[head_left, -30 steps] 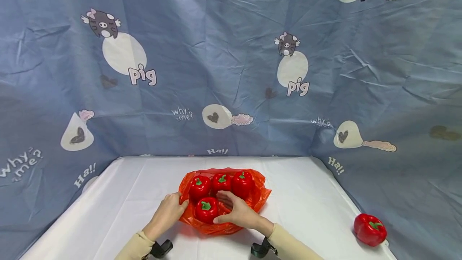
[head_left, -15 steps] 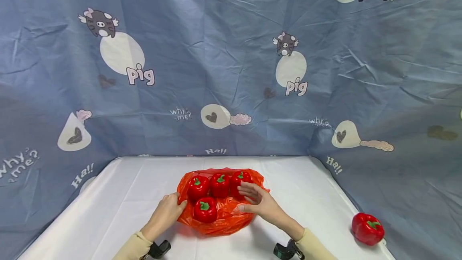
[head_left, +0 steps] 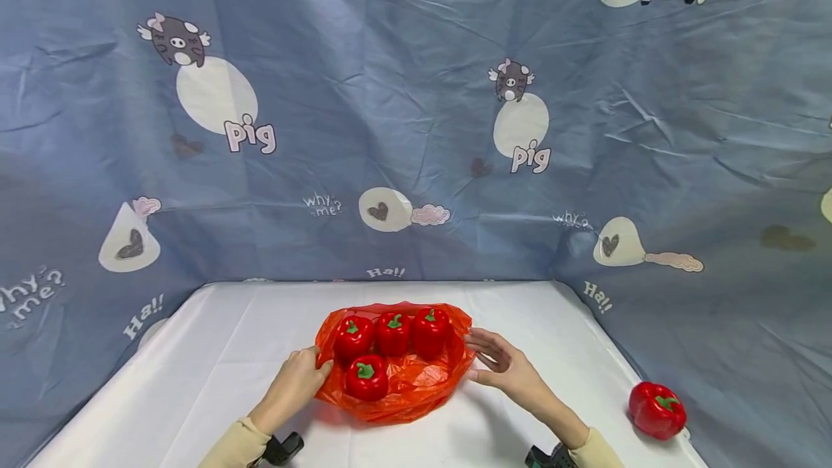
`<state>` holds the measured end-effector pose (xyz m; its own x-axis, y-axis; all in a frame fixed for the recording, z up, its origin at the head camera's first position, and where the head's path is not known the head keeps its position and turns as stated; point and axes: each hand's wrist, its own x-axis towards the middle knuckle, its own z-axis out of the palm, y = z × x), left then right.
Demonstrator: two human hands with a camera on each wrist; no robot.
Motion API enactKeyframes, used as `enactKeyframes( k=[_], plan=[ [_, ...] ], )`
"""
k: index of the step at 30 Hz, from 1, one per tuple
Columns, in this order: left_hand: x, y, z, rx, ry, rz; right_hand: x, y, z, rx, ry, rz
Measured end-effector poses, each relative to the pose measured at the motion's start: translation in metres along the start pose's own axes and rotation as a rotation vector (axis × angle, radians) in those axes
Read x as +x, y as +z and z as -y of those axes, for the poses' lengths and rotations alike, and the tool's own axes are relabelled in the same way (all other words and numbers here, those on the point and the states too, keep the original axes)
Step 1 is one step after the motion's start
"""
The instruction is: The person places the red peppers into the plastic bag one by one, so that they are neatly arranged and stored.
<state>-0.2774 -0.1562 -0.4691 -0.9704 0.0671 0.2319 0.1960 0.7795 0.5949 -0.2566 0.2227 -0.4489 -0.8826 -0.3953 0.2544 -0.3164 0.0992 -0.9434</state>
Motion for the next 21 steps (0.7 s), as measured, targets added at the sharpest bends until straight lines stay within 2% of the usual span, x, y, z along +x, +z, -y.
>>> enactKeyframes(
  k=[8,17,21],
  plan=[
    [-0.002,0.0,0.001,-0.008,-0.01,0.005,-0.019,-0.021,0.006,-0.085,0.007,-0.131],
    [-0.002,-0.001,0.0,-0.018,-0.013,0.012,-0.045,-0.055,0.015,-0.113,-0.046,-0.203],
    [-0.002,-0.001,0.0,-0.013,-0.014,0.015,-0.054,-0.073,0.019,-0.119,-0.063,-0.209]
  ],
)
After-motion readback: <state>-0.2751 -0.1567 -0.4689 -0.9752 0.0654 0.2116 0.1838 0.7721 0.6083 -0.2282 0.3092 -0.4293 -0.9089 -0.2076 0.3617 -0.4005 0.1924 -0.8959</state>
